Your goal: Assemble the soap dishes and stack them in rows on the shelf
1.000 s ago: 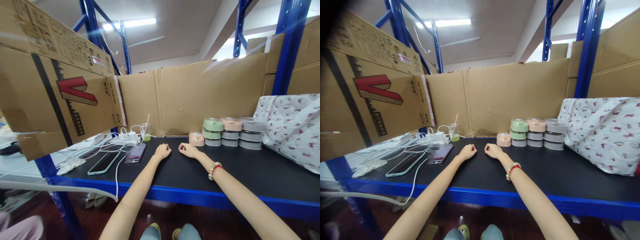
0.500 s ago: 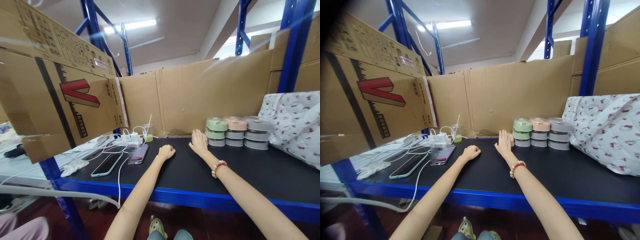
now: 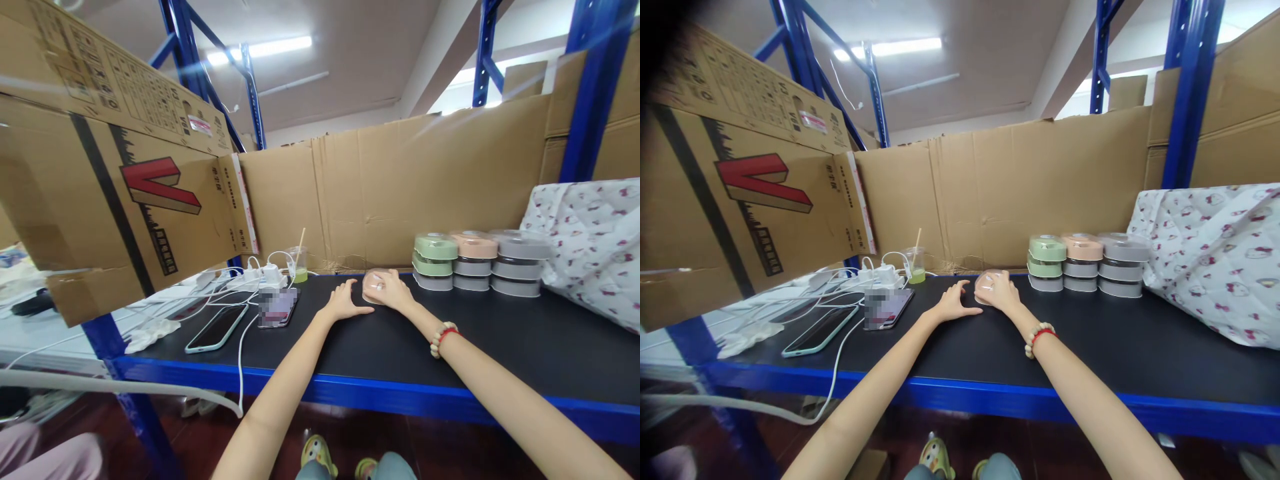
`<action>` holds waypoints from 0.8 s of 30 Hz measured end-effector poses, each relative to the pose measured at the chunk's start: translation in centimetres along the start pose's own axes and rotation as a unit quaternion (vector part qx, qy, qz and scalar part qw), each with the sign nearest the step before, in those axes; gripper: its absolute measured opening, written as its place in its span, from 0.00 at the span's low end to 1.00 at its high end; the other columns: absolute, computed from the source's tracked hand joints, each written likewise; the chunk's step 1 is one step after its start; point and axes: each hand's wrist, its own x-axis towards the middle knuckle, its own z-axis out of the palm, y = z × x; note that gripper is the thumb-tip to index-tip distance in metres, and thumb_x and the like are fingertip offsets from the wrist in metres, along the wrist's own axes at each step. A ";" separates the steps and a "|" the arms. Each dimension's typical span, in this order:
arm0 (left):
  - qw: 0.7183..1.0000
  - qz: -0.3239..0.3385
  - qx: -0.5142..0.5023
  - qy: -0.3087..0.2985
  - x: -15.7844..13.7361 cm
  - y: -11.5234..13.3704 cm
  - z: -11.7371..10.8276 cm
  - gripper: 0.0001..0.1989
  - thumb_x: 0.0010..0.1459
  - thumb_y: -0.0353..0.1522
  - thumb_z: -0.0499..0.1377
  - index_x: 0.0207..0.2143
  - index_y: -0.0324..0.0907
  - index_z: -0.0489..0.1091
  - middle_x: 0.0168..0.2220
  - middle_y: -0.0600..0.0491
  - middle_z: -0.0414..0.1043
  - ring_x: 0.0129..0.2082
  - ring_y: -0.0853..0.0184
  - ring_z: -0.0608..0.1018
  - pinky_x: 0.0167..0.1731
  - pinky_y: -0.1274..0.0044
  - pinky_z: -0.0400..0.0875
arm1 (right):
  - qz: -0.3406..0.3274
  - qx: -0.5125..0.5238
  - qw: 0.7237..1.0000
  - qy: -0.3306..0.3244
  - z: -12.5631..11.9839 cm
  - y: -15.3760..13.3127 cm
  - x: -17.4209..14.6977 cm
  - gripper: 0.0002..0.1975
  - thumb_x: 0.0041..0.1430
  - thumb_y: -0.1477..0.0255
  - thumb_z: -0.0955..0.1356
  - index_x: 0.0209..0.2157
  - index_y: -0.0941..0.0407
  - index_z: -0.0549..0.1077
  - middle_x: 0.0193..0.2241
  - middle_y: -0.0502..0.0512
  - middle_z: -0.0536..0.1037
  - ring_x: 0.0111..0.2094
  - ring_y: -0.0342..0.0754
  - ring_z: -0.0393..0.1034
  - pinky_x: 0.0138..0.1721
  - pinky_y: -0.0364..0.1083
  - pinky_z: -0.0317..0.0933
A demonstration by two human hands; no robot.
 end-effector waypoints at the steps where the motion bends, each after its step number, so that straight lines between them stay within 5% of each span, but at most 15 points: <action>1: 1.000 -0.005 -0.013 -0.002 0.0 0.0 0.2 0.45 0.41 0.42 0.65 0.59 0.41 0.51 0.56 0.41 0.61 0.57 0.54 0.64 0.55 0.65 0.56 | -0.019 -0.002 1.000 -0.013 0.0 -0.1 -0.1 0.29 0.49 0.58 0.68 0.54 0.48 0.66 0.55 0.57 0.59 0.51 0.56 0.65 0.49 0.49 0.60; 5: 0.997 -0.024 -0.076 -0.023 0.2 -0.1 0.3 0.54 0.40 0.42 0.66 0.64 0.38 0.38 0.60 0.38 0.54 0.61 0.53 0.58 0.58 0.64 0.50 | -0.075 0.013 0.996 -0.050 0.4 -0.7 -0.4 0.30 0.49 0.58 0.67 0.56 0.43 0.64 0.60 0.52 0.54 0.56 0.56 0.60 0.53 0.51 0.57; 11: 0.994 -0.023 -0.102 -0.010 0.3 -0.3 -0.2 0.55 0.41 0.42 0.66 0.64 0.38 0.37 0.59 0.38 0.57 0.59 0.54 0.61 0.58 0.64 0.52 | -0.064 0.097 0.993 -0.017 1.4 -0.7 0.5 0.26 0.57 0.58 0.61 0.58 0.46 0.61 0.58 0.54 0.59 0.54 0.53 0.62 0.53 0.51 0.58; 14: 0.996 -0.028 -0.085 -0.008 0.2 -0.4 -0.3 0.50 0.42 0.44 0.65 0.63 0.42 0.44 0.60 0.42 0.57 0.60 0.55 0.60 0.58 0.65 0.51 | -0.010 0.134 0.991 0.022 1.2 0.1 1.0 0.24 0.62 0.60 0.55 0.58 0.49 0.61 0.55 0.56 0.64 0.55 0.49 0.61 0.53 0.49 0.57; 18: 0.999 -0.029 -0.008 -0.035 0.1 -0.1 -0.5 0.31 0.49 0.44 0.59 0.56 0.45 0.61 0.55 0.45 0.64 0.57 0.56 0.65 0.56 0.68 0.55 | 0.054 0.039 0.998 0.008 0.8 1.1 1.1 0.25 0.61 0.59 0.57 0.59 0.50 0.61 0.56 0.61 0.61 0.53 0.56 0.63 0.52 0.53 0.56; 24: 0.997 -0.067 0.044 -0.013 0.0 -0.2 -0.9 0.29 0.51 0.45 0.57 0.54 0.41 0.62 0.54 0.43 0.65 0.55 0.57 0.67 0.53 0.71 0.58 | 0.032 -0.084 0.996 0.007 1.6 2.3 1.5 0.24 0.59 0.64 0.61 0.57 0.51 0.63 0.57 0.64 0.60 0.56 0.62 0.58 0.51 0.59 0.55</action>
